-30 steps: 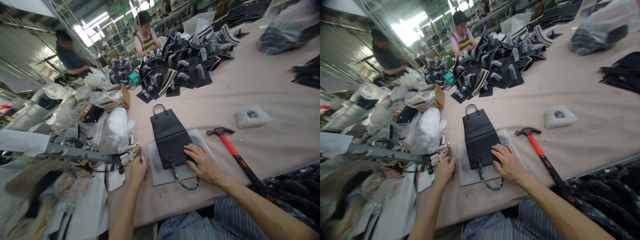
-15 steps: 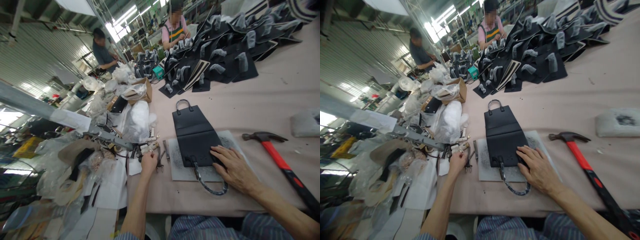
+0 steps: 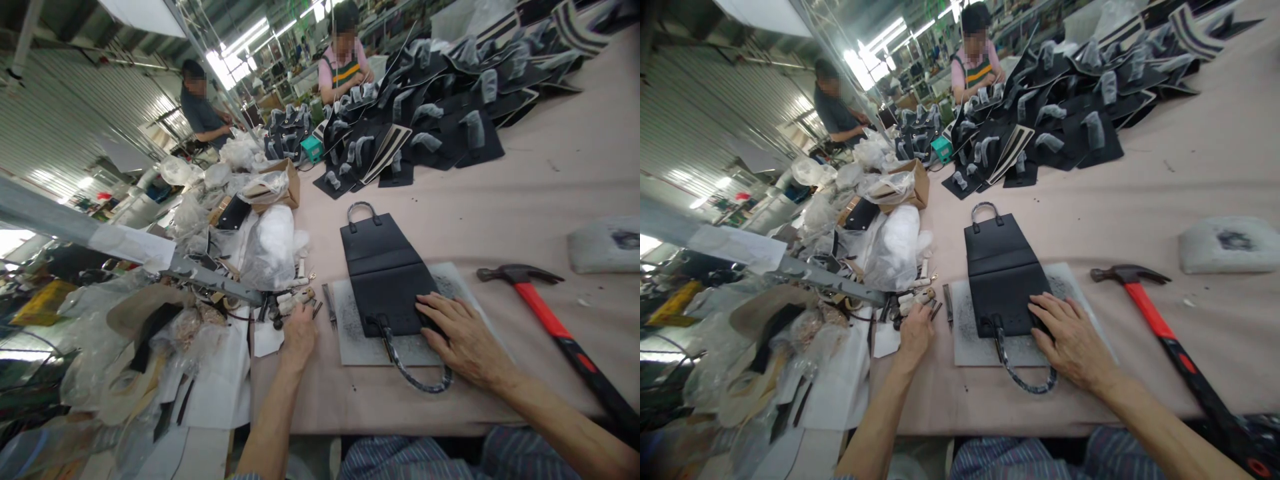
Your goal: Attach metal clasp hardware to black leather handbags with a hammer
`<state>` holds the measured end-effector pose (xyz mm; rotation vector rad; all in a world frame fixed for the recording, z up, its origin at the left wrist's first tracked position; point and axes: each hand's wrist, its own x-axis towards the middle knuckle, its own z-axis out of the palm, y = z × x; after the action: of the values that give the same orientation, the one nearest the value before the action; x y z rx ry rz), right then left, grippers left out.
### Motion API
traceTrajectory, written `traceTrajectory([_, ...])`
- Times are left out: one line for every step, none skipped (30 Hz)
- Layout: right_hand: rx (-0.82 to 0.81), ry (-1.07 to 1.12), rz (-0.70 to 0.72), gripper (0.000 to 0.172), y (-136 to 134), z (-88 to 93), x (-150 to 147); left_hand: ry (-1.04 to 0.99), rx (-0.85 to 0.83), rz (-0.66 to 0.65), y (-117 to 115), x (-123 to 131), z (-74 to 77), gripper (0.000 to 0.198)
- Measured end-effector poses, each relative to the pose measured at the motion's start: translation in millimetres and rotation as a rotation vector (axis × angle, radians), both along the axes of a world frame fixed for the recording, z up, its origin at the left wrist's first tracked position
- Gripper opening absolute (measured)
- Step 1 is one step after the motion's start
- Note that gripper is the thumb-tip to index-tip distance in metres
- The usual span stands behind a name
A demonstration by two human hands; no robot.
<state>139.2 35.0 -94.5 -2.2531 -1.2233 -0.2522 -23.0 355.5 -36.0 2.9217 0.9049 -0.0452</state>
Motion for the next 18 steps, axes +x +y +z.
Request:
traceTrajectory([0.001, 0.010, -0.005, 0.039, 0.0, 0.8, -0.4, 0.023, 0.046, -0.036, -3.5, -0.3, -1.3, 0.028])
traceTrajectory([0.000, 0.019, -0.011, 0.039, 0.1, 2.1, -1.0, 0.050, 0.085, -0.052, -6.7, -0.1, -2.3, 0.026])
traceTrajectory([-0.003, 0.029, -0.015, 0.039, 0.1, 3.8, -1.7, 0.077, 0.108, -0.046, -9.5, 0.5, -2.7, 0.024])
traceTrajectory([-0.010, 0.041, -0.018, 0.039, 0.2, 6.0, -2.4, 0.099, 0.109, -0.023, -11.6, 1.4, -2.7, 0.023])
traceTrajectory([-0.018, 0.055, -0.019, 0.039, 0.3, 8.3, -3.1, 0.117, 0.094, 0.000, -13.2, 2.7, -2.1, 0.023])
traceTrajectory([-0.025, 0.068, -0.019, 0.040, 0.5, 10.7, -3.7, 0.133, 0.069, 0.013, -14.4, 4.1, -1.2, 0.023])
traceTrajectory([-0.031, 0.081, -0.020, 0.041, 0.8, 13.0, -4.2, 0.143, 0.041, 0.016, -15.2, 5.6, 0.0, 0.023])
traceTrajectory([-0.034, 0.091, -0.022, 0.041, 1.1, 15.2, -4.5, 0.145, 0.016, 0.011, -15.8, 7.1, 1.3, 0.024])
traceTrajectory([-0.034, 0.098, -0.026, 0.041, 1.3, 17.3, -4.8, 0.142, -0.010, 0.001, -16.1, 8.6, 2.7, 0.025])
traceTrajectory([-0.032, 0.104, -0.030, 0.041, 1.5, 19.1, -5.1, 0.138, -0.038, -0.005, -16.2, 10.1, 4.0, 0.026])
traceTrajectory([-0.028, 0.108, -0.033, 0.040, 1.6, 20.8, -5.4, 0.133, -0.069, -0.008, -16.0, 11.6, 5.4, 0.024])
traceTrajectory([-0.023, 0.111, -0.034, 0.040, 1.7, 22.2, -5.6, 0.126, -0.103, -0.004, -15.4, 13.3, 7.0, 0.022])
traceTrajectory([-0.015, 0.115, -0.034, 0.040, 1.7, 23.3, -5.8, 0.118, -0.141, 0.006, -14.4, 15.1, 8.7, 0.019])
traceTrajectory([-0.006, 0.119, -0.031, 0.041, 1.6, 24.1, -6.0, 0.107, -0.183, 0.021, -13.3, 17.2, 10.8, 0.016])
traceTrajectory([0.004, 0.123, -0.027, 0.041, 1.5, 24.6, -6.0, 0.096, -0.227, 0.036, -12.4, 19.5, 13.2, 0.015])
traceTrajectory([0.015, 0.126, -0.025, 0.042, 1.4, 24.8, -6.0, 0.090, -0.263, 0.047, -12.2, 21.8, 16.0, 0.016])
traceTrajectory([0.025, 0.128, -0.023, 0.043, 1.3, 24.8, -5.9, 0.072, -0.334, 0.057, -13.3, 24.3, 18.9, 0.019])
traceTrajectory([0.032, 0.129, -0.021, 0.043, 1.2, 24.7, -5.7, 0.029, -0.465, 0.072, -16.1, 26.8, 21.7, 0.021])
